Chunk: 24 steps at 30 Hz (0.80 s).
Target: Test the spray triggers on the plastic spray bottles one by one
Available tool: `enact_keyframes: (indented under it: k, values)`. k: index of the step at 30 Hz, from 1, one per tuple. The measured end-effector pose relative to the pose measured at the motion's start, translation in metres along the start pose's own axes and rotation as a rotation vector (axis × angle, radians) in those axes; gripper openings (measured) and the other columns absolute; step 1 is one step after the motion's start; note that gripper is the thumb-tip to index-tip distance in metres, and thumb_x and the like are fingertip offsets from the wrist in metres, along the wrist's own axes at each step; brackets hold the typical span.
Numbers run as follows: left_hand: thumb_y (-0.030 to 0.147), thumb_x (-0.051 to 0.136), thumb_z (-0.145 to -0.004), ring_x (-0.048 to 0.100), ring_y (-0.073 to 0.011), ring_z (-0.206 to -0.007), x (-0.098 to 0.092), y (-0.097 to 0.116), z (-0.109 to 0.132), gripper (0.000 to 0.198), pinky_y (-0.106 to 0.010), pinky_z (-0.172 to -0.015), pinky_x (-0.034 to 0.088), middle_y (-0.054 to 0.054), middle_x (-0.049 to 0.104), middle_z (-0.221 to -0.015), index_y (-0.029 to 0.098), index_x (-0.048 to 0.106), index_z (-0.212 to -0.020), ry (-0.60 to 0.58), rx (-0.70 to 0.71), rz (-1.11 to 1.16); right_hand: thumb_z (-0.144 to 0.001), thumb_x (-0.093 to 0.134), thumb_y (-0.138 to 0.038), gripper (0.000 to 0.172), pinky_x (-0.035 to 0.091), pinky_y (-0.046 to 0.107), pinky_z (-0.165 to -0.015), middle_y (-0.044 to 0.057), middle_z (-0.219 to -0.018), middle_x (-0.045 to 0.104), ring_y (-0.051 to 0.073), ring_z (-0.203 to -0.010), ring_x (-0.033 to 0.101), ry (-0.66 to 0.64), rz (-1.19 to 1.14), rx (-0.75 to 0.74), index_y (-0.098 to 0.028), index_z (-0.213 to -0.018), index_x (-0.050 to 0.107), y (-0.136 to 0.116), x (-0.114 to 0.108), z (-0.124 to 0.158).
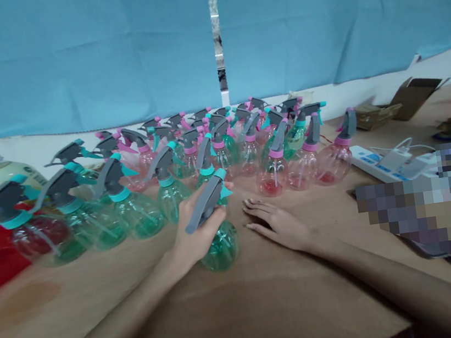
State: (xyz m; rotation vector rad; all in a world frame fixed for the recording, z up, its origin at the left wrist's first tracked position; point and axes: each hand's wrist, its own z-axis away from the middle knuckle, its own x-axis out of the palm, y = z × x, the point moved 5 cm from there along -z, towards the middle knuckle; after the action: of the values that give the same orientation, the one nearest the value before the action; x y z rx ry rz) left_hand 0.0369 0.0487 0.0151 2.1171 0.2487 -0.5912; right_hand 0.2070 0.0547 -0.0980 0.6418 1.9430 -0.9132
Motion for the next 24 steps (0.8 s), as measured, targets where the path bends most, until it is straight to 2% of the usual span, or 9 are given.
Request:
enact_keyframes:
  k: [3,8,14,17,24]
  values:
    - [0.021,0.051,-0.075,0.049,-0.0132,-0.059,0.0002,-0.0001,-0.0004,0.028,-0.026,-0.058,0.042,0.001,0.058,-0.072,0.021,0.063,-0.100,-0.005,-0.010,0.011,-0.092,0.039,-0.043,0.049,0.029,0.041,-0.110,0.010,-0.138,0.045,0.020,-0.131,0.035,0.008,-0.004,0.003,-0.014,-0.131,0.046,0.0011,0.0004,0.0002]
    - [0.021,0.052,-0.075,0.043,-0.0114,-0.051,-0.0004,-0.0007,-0.0005,0.032,-0.024,-0.051,0.037,0.004,0.053,-0.062,0.023,0.063,-0.105,-0.002,-0.031,-0.029,-0.092,0.039,-0.043,0.049,0.028,0.040,-0.110,0.010,-0.138,0.044,0.020,-0.131,0.035,0.006,-0.008,0.001,-0.015,-0.131,0.047,0.0012,0.0006,0.0004]
    - [0.020,0.050,-0.075,0.047,-0.0124,-0.056,0.0001,-0.0004,-0.0003,0.030,-0.026,-0.054,0.039,0.001,0.058,-0.070,0.021,0.062,-0.102,-0.013,-0.014,-0.012,-0.092,0.038,-0.043,0.048,0.029,0.040,-0.110,0.010,-0.138,0.045,0.020,-0.131,0.035,0.000,-0.002,-0.002,-0.015,-0.131,0.047,0.0000,-0.0005,0.0001]
    - [0.021,0.051,-0.075,0.047,-0.0121,-0.055,0.0002,-0.0021,-0.0002,0.028,-0.025,-0.054,0.039,0.002,0.057,-0.066,0.021,0.062,-0.101,-0.018,-0.022,-0.018,-0.092,0.039,-0.043,0.048,0.029,0.043,-0.109,0.009,-0.137,0.046,0.021,-0.131,0.036,0.016,-0.017,-0.002,-0.017,-0.132,0.045,0.0006,-0.0008,0.0004]
    - [0.028,0.053,-0.076,0.047,-0.0121,-0.051,-0.0018,-0.0042,-0.0011,0.009,-0.026,-0.052,0.042,0.004,0.049,-0.057,0.022,0.059,-0.077,-0.004,-0.020,-0.023,-0.091,0.040,-0.043,0.048,0.030,0.044,-0.109,0.009,-0.138,0.045,0.021,-0.131,0.036,0.023,-0.050,-0.003,-0.018,-0.131,0.046,0.0001,-0.0012,0.0004]
